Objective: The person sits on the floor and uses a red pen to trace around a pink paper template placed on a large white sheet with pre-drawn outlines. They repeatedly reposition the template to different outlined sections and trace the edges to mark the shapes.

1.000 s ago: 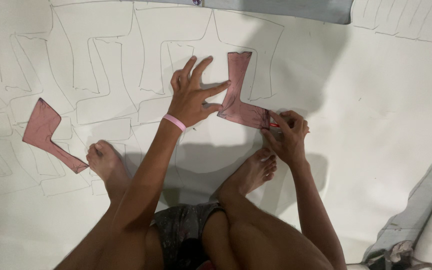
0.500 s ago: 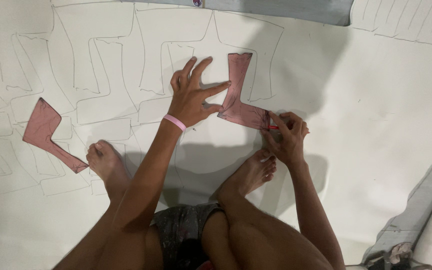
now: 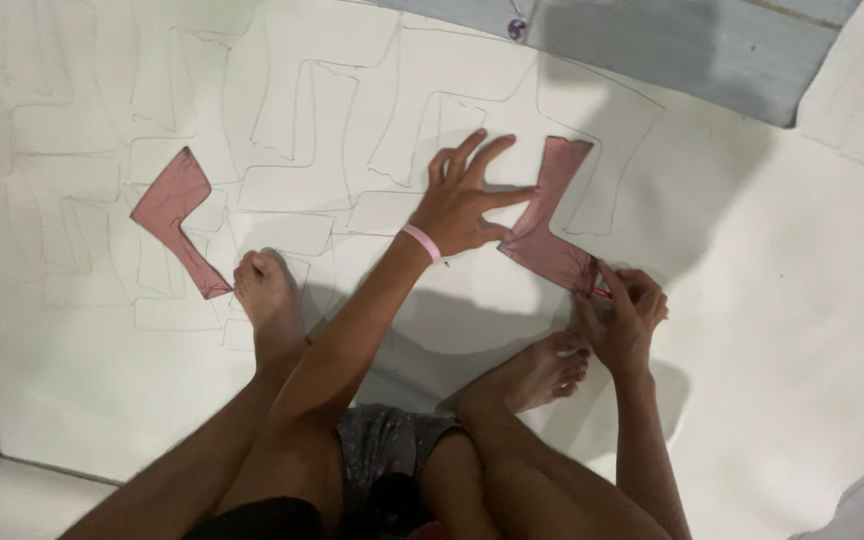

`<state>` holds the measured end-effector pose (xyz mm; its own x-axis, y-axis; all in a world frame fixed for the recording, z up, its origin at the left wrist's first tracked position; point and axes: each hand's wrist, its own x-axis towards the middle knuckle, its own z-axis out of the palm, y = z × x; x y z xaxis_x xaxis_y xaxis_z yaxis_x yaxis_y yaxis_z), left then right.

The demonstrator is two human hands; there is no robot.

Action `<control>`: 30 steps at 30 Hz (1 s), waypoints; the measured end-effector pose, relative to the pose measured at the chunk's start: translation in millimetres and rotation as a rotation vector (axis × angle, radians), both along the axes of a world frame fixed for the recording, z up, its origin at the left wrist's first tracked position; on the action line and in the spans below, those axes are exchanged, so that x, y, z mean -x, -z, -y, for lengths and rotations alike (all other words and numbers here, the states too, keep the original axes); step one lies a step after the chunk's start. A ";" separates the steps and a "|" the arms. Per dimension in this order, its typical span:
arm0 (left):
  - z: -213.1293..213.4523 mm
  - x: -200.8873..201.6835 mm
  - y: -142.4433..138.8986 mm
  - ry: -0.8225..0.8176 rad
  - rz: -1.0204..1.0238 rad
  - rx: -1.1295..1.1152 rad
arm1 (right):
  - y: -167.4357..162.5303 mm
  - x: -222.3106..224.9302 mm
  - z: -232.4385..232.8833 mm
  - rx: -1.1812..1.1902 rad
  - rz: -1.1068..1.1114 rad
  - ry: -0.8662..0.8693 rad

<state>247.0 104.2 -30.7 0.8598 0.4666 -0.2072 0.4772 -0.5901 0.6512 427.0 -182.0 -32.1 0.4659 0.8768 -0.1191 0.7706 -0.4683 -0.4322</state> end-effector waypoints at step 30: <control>0.0 -4.7 -9.8 0.036 -0.043 -0.002 | -13.1 -4.0 -7.9 -0.023 -0.038 0.009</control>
